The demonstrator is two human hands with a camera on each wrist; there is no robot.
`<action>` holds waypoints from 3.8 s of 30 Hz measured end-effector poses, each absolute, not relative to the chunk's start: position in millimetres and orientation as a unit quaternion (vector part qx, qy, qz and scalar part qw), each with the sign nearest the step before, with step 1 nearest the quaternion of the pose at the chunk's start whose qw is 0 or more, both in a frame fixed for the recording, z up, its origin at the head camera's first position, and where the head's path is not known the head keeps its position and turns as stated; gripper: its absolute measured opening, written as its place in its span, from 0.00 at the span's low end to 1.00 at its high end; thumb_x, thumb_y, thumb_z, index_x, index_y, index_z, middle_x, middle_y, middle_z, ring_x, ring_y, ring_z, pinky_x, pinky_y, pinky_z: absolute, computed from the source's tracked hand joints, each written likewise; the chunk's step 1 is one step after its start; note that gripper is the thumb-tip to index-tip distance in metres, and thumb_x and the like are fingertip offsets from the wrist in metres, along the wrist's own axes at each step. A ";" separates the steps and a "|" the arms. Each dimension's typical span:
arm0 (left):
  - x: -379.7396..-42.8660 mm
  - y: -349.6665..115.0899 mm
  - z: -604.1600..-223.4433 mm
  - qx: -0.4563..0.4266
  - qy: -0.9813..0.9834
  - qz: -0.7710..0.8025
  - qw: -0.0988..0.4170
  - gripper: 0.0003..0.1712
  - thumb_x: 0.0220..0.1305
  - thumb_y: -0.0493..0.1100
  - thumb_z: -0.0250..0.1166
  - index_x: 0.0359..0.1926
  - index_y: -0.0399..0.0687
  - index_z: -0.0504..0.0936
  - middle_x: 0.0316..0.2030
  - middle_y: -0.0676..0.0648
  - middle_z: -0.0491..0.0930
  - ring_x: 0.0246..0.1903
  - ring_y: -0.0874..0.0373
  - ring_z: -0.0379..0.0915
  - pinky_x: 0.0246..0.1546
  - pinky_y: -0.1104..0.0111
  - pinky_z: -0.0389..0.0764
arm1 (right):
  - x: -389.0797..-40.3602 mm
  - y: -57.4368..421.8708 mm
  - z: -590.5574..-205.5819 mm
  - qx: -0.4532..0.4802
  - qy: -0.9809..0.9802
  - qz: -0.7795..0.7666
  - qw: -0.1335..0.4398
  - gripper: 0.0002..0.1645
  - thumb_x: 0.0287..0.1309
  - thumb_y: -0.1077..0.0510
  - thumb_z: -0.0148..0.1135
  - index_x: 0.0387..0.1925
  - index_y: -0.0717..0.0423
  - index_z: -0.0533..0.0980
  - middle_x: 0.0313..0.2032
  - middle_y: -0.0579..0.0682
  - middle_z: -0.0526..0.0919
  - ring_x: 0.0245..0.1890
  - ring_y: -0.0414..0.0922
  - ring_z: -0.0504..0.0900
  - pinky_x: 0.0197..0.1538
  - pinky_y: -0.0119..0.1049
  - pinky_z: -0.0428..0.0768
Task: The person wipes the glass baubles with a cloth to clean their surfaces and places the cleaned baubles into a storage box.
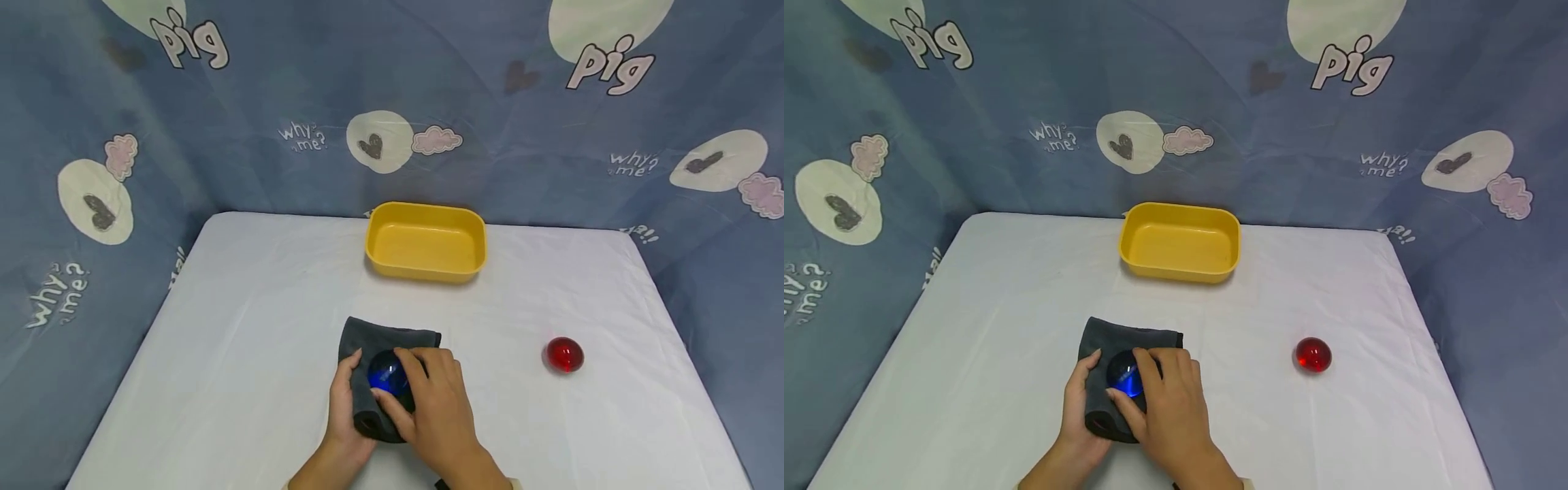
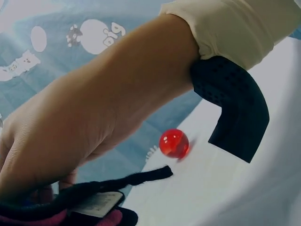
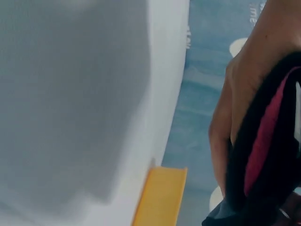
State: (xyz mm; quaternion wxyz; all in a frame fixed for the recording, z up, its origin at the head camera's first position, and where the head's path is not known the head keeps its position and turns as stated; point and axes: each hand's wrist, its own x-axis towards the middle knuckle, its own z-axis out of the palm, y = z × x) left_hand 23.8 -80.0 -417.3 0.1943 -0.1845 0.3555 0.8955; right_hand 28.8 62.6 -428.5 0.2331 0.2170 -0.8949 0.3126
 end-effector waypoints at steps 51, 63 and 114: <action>24.2 -91.7 -418.1 -0.183 0.385 0.881 0.204 0.31 0.81 0.59 0.42 0.74 0.48 0.56 0.63 0.53 0.71 0.60 0.62 0.70 0.62 0.69 0.72 | 33.4 67.2 -438.7 0.255 -0.891 0.307 0.216 0.37 0.72 0.34 0.60 0.70 0.53 0.72 0.58 0.53 0.77 0.54 0.49 0.77 0.51 0.50 0.73; 23.6 -92.4 -419.7 -0.167 0.415 0.866 0.223 0.37 0.80 0.60 0.42 0.77 0.43 0.53 0.68 0.47 0.67 0.61 0.60 0.69 0.62 0.67 0.73 | 22.7 66.5 -434.6 0.224 -0.895 0.323 0.210 0.32 0.71 0.33 0.61 0.51 0.58 0.82 0.45 0.46 0.79 0.46 0.45 0.72 0.51 0.42 0.72; 16.8 -91.9 -415.3 -0.227 0.452 0.840 0.196 0.43 0.77 0.63 0.47 0.80 0.46 0.46 0.77 0.44 0.52 0.67 0.54 0.59 0.65 0.66 0.66 | 21.4 67.0 -426.0 0.247 -0.900 0.321 0.163 0.35 0.65 0.36 0.69 0.59 0.59 0.78 0.52 0.51 0.77 0.50 0.46 0.77 0.54 0.43 0.79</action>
